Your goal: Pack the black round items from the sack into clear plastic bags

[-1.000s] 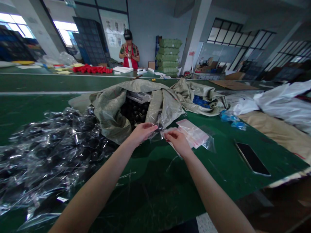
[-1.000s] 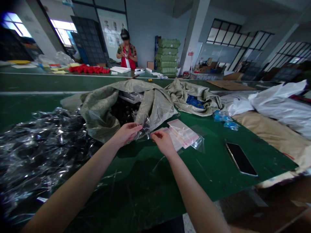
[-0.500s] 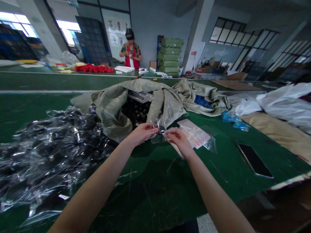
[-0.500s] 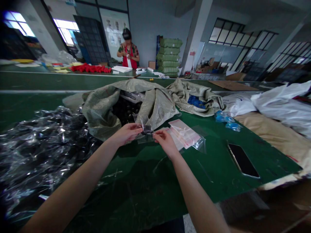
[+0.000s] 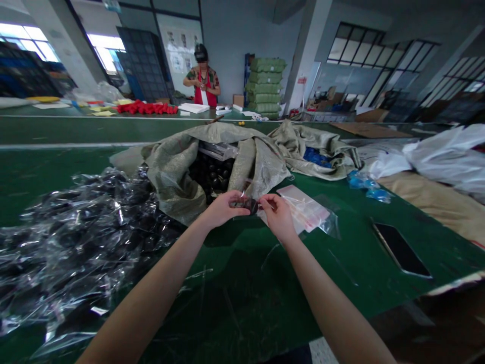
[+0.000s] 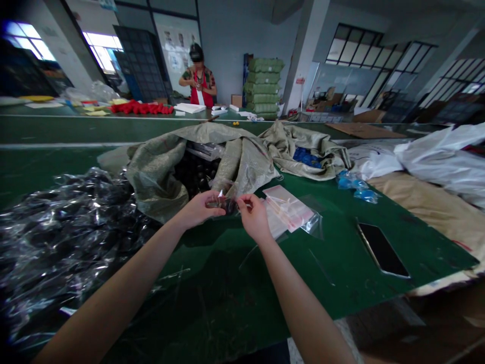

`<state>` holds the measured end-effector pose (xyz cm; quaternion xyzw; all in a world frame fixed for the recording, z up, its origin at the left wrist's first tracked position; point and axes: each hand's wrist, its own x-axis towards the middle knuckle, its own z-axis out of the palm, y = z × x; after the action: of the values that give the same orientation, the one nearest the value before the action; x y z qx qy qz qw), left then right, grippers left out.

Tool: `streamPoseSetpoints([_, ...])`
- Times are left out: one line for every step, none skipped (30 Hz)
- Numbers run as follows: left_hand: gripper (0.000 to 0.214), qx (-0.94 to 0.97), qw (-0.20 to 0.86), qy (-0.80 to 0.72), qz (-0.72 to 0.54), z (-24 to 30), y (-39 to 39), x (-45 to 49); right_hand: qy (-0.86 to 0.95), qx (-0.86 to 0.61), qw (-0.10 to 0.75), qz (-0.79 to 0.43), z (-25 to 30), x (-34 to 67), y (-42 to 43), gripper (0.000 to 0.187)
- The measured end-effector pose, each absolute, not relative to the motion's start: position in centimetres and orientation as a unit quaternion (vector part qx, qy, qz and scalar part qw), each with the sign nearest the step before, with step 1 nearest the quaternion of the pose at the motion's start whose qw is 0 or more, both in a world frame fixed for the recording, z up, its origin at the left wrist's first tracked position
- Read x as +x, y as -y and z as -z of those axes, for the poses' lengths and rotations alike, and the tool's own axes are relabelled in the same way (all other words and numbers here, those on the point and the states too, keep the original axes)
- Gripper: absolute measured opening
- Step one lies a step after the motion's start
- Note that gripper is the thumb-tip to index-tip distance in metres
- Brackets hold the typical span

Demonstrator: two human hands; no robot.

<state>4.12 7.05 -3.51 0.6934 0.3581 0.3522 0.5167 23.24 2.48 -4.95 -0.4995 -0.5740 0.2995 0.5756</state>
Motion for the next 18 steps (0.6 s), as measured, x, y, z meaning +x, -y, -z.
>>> streamPoseSetpoints([0.050, 0.688, 0.523, -0.360, -0.352, 3.6, -7.1, 4.1, 0.569, -0.501, 0.577, -0.303, 5.4, 23.2, -2.6, 0.031])
streamPoseSetpoints([0.050, 0.684, 0.527, -0.363, -0.351, 3.7, -7.2, 4.1, 0.563, -0.503, 0.579, -0.310, 5.7, 23.3, -2.6, 0.031])
streamPoseSetpoints([0.051, 0.682, 0.529, -0.365, -0.350, 3.9, -7.3, 4.1, 0.557, -0.504, 0.578, -0.318, 6.1, 23.3, -2.7, 0.031])
streamPoseSetpoints([0.051, 0.682, 0.527, -0.366, -0.349, 4.1, -7.3, 4.1, 0.554, -0.505, 0.575, -0.328, 6.3, 23.4, -2.8, 0.031])
streamPoseSetpoints([0.050, 0.687, 0.523, -0.365, -0.349, 4.3, -7.4, 4.2, 0.553, -0.507, 0.570, -0.336, 6.4, 23.5, -2.8, 0.031])
streamPoseSetpoints([0.050, 0.694, 0.514, -0.364, -0.349, 4.6, -7.5, 4.2, 0.554, -0.511, 0.564, -0.336, 6.3, 23.7, -2.7, 0.030])
streamPoseSetpoints([0.050, 0.706, 0.500, -0.364, -0.346, 4.8, -7.6, 4.3, 0.558, -0.520, 0.561, -0.322, 6.0, 23.8, -2.5, 0.029])
streamPoseSetpoints([0.050, 0.722, 0.478, -0.367, -0.341, 5.0, -7.6, 4.3, 0.564, -0.531, 0.562, -0.290, 5.5, 24.0, -2.2, 0.028])
streamPoseSetpoints([0.050, 0.739, 0.451, -0.371, -0.336, 5.1, -7.6, 4.4, 0.573, -0.544, 0.563, -0.243, 4.9, 24.2, -1.9, 0.027])
streamPoseSetpoints([0.050, 0.755, 0.420, -0.377, -0.333, 5.2, -7.6, 4.4, 0.585, -0.556, 0.560, -0.187, 4.1, 24.3, -1.6, 0.026])
streamPoseSetpoints([0.049, 0.771, 0.388, -0.381, -0.331, 5.3, -7.5, 4.5, 0.603, -0.563, 0.550, -0.132, 3.3, 24.4, -1.3, 0.023])
streamPoseSetpoints([0.049, 0.784, 0.357, -0.383, -0.333, 5.3, -7.5, 4.5, 0.624, -0.569, 0.529, -0.087, 2.5, 24.5, -1.1, 0.021])
streamPoseSetpoints([0.049, 0.795, 0.330, -0.383, -0.336, 5.3, -7.4, 4.6, 0.641, -0.578, 0.503, -0.053, 1.8, 24.6, -1.0, 0.018])
streamPoseSetpoints([0.049, 0.802, 0.306, -0.383, -0.340, 5.3, -7.3, 4.6, 0.654, -0.587, 0.476, -0.031, 1.2, 24.6, -1.1, 0.016])
streamPoseSetpoints([0.048, 0.807, 0.286, -0.385, -0.344, 5.3, -7.2, 4.7, 0.663, -0.597, 0.450, -0.017, 0.8, 24.7, -1.2, 0.015])
streamPoseSetpoints([0.048, 0.811, 0.271, -0.387, -0.345, 5.2, -7.1, 4.8, 0.672, -0.606, 0.425, -0.012, 0.6, 24.7, -1.5, 0.013])
streamPoseSetpoints([0.048, 0.813, 0.260, -0.391, -0.343, 5.1, -7.0, 4.8, 0.681, -0.611, 0.403, -0.016, 0.4, 24.7, -1.8, 0.011])
streamPoseSetpoints([0.048, 0.815, 0.252, -0.396, -0.341, 5.0, -6.8, 4.9, 0.690, -0.613, 0.383, -0.026, 0.4, 24.8, -2.2, 0.009])
